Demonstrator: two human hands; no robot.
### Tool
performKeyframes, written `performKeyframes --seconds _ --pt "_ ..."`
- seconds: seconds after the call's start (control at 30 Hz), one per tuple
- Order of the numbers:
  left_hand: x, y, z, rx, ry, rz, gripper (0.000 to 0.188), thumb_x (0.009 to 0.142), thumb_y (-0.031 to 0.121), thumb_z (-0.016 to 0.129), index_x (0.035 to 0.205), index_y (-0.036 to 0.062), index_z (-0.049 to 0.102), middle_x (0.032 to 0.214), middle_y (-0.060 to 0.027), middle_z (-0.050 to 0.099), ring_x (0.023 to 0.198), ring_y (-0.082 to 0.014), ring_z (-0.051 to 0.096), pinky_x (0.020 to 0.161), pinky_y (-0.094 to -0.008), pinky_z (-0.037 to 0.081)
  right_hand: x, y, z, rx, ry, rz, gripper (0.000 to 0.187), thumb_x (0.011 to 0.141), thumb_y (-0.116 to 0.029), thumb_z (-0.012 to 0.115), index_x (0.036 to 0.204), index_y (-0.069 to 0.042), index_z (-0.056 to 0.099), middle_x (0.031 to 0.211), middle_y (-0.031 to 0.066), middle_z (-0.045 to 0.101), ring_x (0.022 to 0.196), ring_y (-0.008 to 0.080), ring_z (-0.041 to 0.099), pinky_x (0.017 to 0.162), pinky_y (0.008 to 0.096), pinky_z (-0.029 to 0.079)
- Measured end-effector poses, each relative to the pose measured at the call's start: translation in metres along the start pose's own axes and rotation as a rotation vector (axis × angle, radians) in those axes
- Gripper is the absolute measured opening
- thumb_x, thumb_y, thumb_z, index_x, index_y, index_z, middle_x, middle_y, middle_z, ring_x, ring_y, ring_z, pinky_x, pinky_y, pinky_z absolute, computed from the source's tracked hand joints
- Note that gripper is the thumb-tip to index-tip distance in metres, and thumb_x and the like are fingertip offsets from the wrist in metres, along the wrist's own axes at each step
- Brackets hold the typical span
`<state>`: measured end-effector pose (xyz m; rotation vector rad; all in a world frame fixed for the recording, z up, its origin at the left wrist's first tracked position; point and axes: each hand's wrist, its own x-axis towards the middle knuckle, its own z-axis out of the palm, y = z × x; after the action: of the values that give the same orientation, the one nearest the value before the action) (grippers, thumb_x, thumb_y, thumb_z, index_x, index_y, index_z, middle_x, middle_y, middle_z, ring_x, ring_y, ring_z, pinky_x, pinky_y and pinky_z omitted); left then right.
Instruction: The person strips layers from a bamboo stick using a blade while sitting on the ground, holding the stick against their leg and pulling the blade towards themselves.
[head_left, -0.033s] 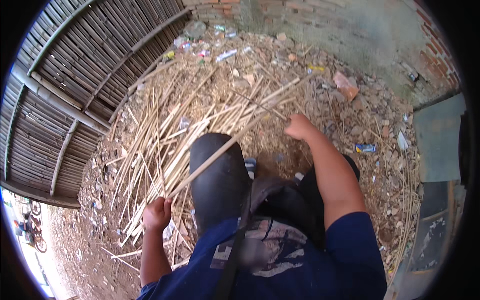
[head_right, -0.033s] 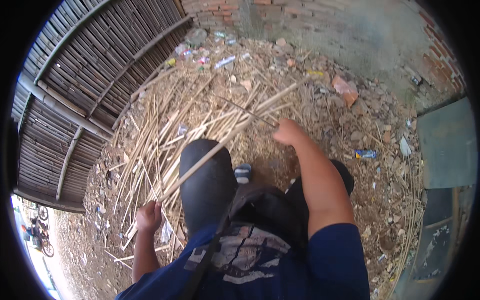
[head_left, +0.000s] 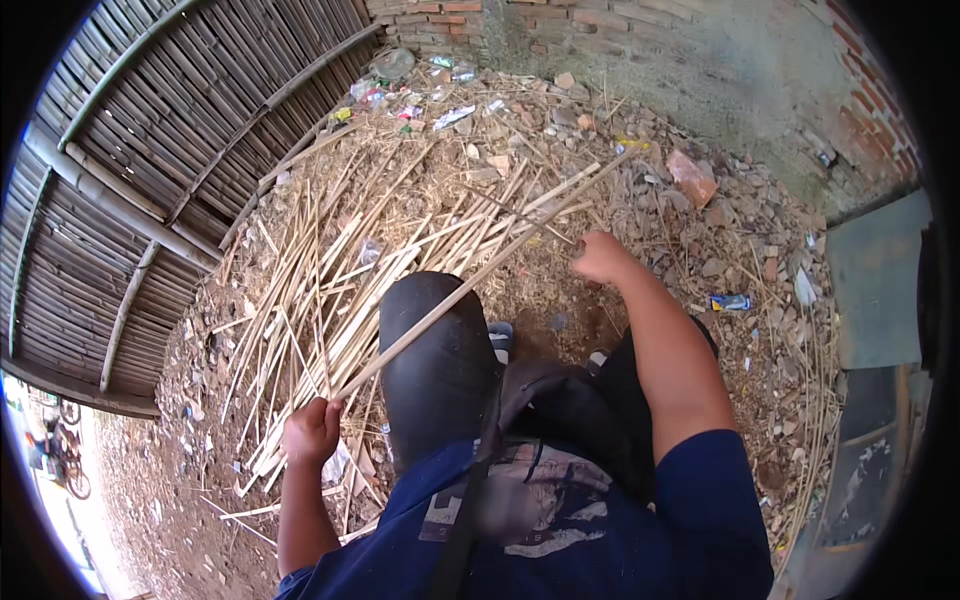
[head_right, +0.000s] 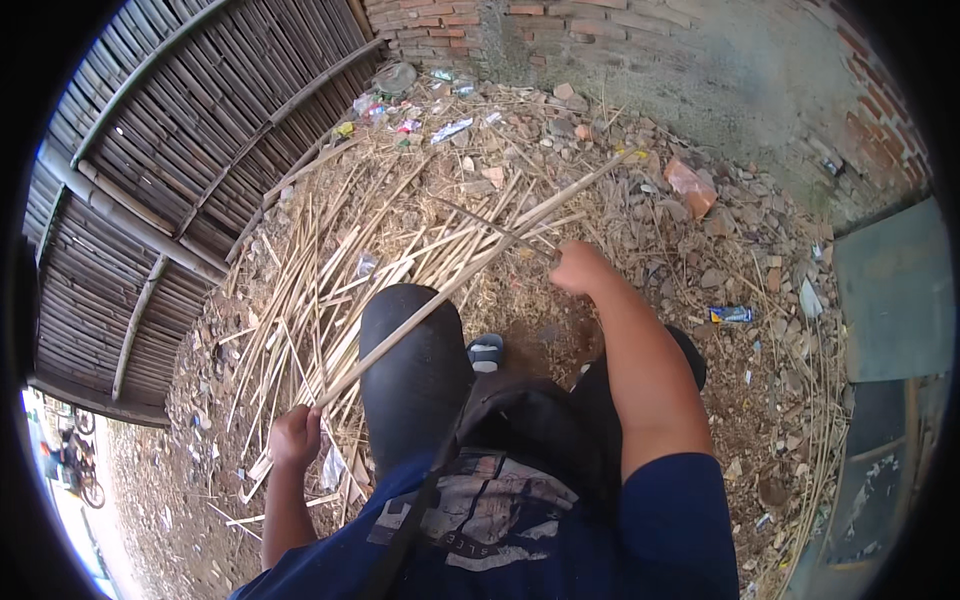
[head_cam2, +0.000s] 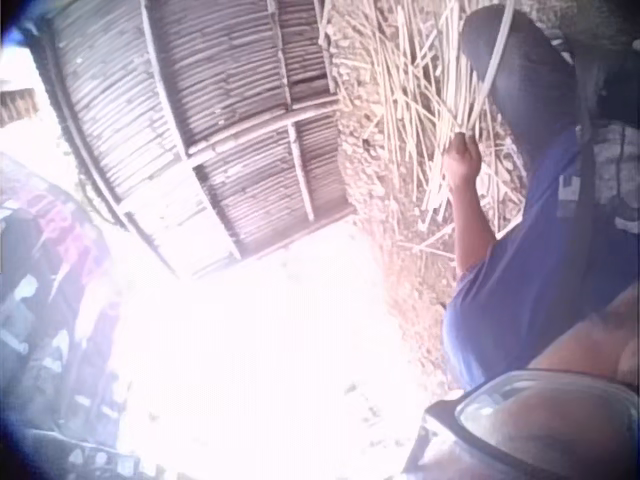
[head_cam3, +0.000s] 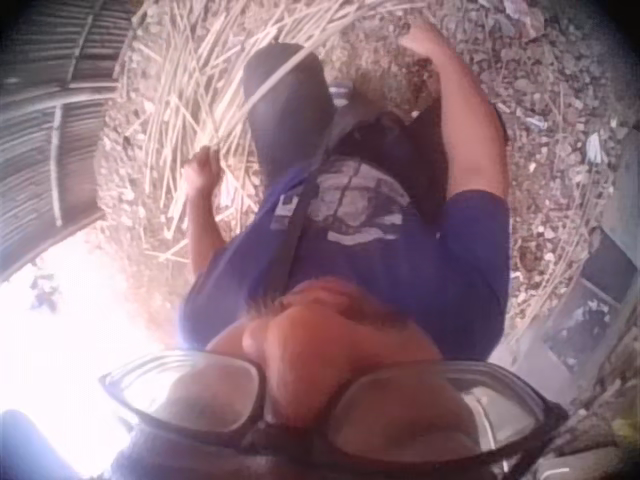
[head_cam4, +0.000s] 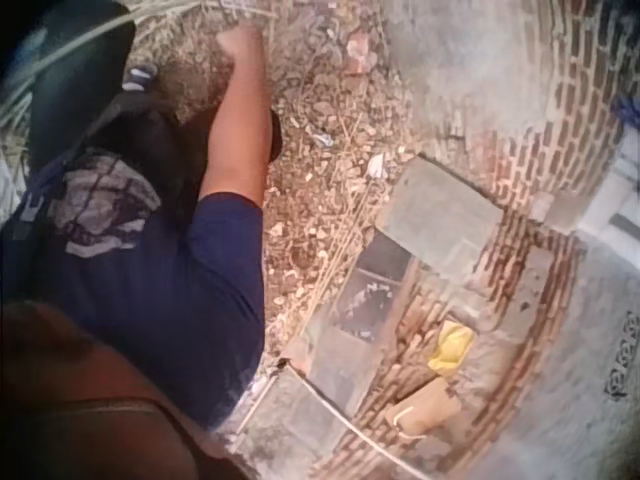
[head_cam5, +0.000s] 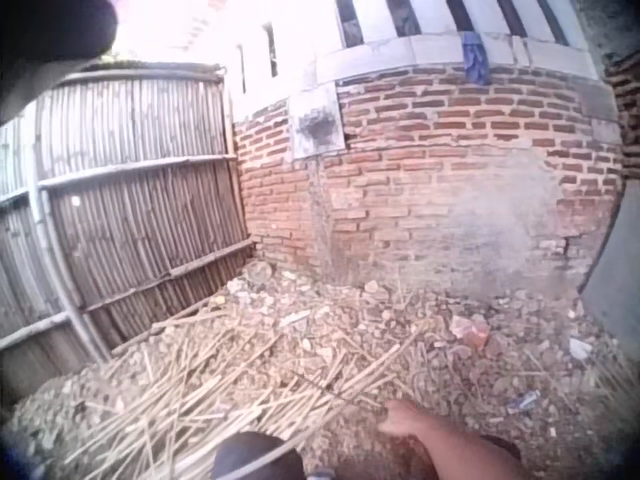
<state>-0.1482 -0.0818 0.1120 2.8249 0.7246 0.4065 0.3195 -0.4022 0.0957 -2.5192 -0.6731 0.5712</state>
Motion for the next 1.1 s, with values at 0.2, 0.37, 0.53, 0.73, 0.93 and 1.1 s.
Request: performKeyframes --seconds 0.2,0.37,0.53,0.73,0.93,1.1 --pt "-0.012 0.0 -0.004 0.008 -0.054 -0.012 0.038 0.097 0.027 0.063 0.068 0.0058 0.051 0.058 -0.0188 0.055 0.053 -0.0427 0.057 0.048 -0.0513 0.041 -0.053 -0.065 0.002 -0.133 -0.068 -0.208 0.04 0.074 -0.022 0.07 0.106 0.002 0.072 0.097 0.0249 0.071 0.092 0.035 0.071 0.079 0.0455 0.056" --pt "-0.004 -0.011 0.01 -0.057 -0.04 0.004 0.038 0.097 0.025 0.062 0.068 0.0052 0.052 0.057 -0.0188 0.055 0.052 -0.0416 0.055 0.048 -0.05 0.041 0.009 0.027 0.015 0.05 -0.024 0.055 0.048 0.075 -0.021 0.07 0.115 0.005 0.068 0.102 0.0268 0.07 0.097 0.0363 0.07 0.085 0.0445 0.055" --pt "-0.005 -0.002 -0.014 -0.032 -0.082 -0.042 0.04 0.099 0.028 0.06 0.068 0.0043 0.053 0.057 -0.0198 0.054 0.053 -0.0423 0.055 0.05 -0.05 0.042 -0.004 0.011 -0.011 0.247 0.08 0.17 0.049 0.077 -0.024 0.072 0.116 0.004 0.066 0.1 0.0214 0.071 0.093 0.0338 0.07 0.083 0.042 0.054" --pt "0.002 0.035 -0.01 0.121 -0.069 -0.006 0.033 0.091 0.036 0.07 0.1 0.0059 0.06 0.083 -0.0159 0.066 0.074 -0.0392 0.066 0.064 -0.051 0.05 -0.006 0.013 0.009 0.242 0.387 -0.099 0.049 0.074 -0.029 0.081 0.111 0.001 0.068 0.09 0.0186 0.071 0.083 0.0339 0.069 0.076 0.0425 0.053" --pt "0.033 0.088 -0.005 0.089 -0.017 0.045 0.029 0.095 0.034 0.066 0.105 0.0074 0.06 0.086 -0.0156 0.067 0.073 -0.0406 0.067 0.063 -0.0524 0.051 -0.025 -0.015 -0.003 0.085 0.12 -0.196 0.04 0.076 -0.028 0.079 0.103 -0.001 0.071 0.089 0.02 0.07 0.084 0.0358 0.069 0.078 0.0426 0.054" --pt "0.041 0.079 -0.001 0.132 -0.239 -0.042 0.032 0.101 0.037 0.057 0.09 0.0074 0.057 0.072 -0.021 0.064 0.068 -0.0454 0.065 0.059 -0.0569 0.05 -0.052 -0.058 0.004 -0.098 0.006 -0.386 0.025 0.078 -0.026 0.077 0.095 -0.009 0.07 0.084 0.0162 0.069 0.082 0.0357 0.069 0.074 0.0472 0.054"
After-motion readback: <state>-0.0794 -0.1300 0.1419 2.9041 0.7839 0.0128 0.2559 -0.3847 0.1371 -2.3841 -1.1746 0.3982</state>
